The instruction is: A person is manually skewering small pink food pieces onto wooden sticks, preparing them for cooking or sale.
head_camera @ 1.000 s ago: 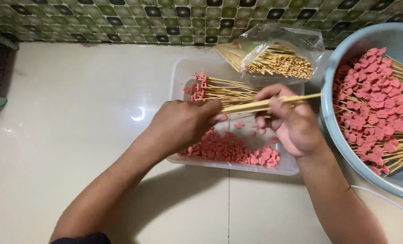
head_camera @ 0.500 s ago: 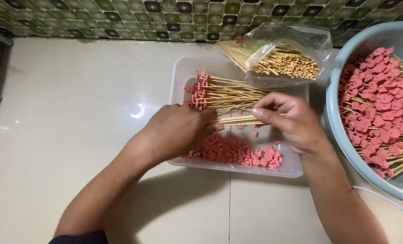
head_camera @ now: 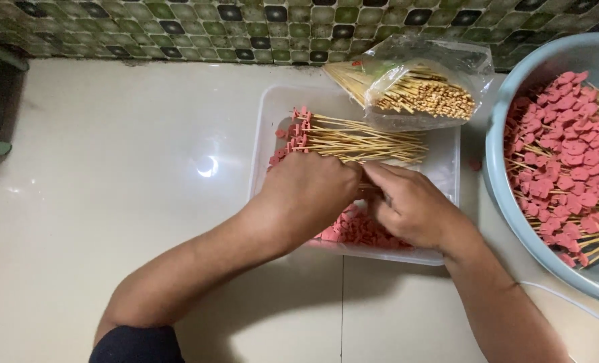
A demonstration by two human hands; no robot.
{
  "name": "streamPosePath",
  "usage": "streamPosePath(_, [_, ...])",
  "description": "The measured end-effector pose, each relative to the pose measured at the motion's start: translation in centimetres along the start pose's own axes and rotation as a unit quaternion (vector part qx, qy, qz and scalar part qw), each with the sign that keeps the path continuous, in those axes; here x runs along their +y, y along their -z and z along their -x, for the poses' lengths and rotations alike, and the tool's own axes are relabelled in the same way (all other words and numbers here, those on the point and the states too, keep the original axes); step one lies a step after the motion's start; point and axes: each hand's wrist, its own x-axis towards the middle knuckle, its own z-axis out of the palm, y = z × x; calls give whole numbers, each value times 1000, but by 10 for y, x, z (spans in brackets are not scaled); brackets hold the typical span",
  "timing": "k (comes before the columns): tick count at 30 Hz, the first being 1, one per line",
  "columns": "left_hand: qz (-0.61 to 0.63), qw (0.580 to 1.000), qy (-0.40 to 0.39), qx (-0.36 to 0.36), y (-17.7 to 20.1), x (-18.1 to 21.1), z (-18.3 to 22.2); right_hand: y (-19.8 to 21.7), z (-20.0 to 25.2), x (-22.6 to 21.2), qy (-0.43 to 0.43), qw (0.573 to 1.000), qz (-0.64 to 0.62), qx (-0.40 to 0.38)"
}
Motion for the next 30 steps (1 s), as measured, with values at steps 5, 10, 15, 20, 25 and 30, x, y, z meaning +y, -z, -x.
streamPosePath(5, [41,998,-12,38,36,3,2,15,-4,-39,-39,998,54,-4])
streamPosePath(10, [191,979,-29,72,70,-11,4,21,-8,-51,21,999,12,40])
streamPosePath(15, [481,837,-37,257,70,-6,2,23,-14,-62,-18,998,-52,30])
streamPosePath(20, [583,770,-8,260,53,4,-5,26,-16,-68,-140,989,-50,-20])
streamPosePath(25, [638,732,-25,237,32,9,-15,26,-14,-62,-136,990,-22,-41])
streamPosePath(30, [650,725,-7,227,12,1,-19,26,-19,-65,-158,984,-27,-72])
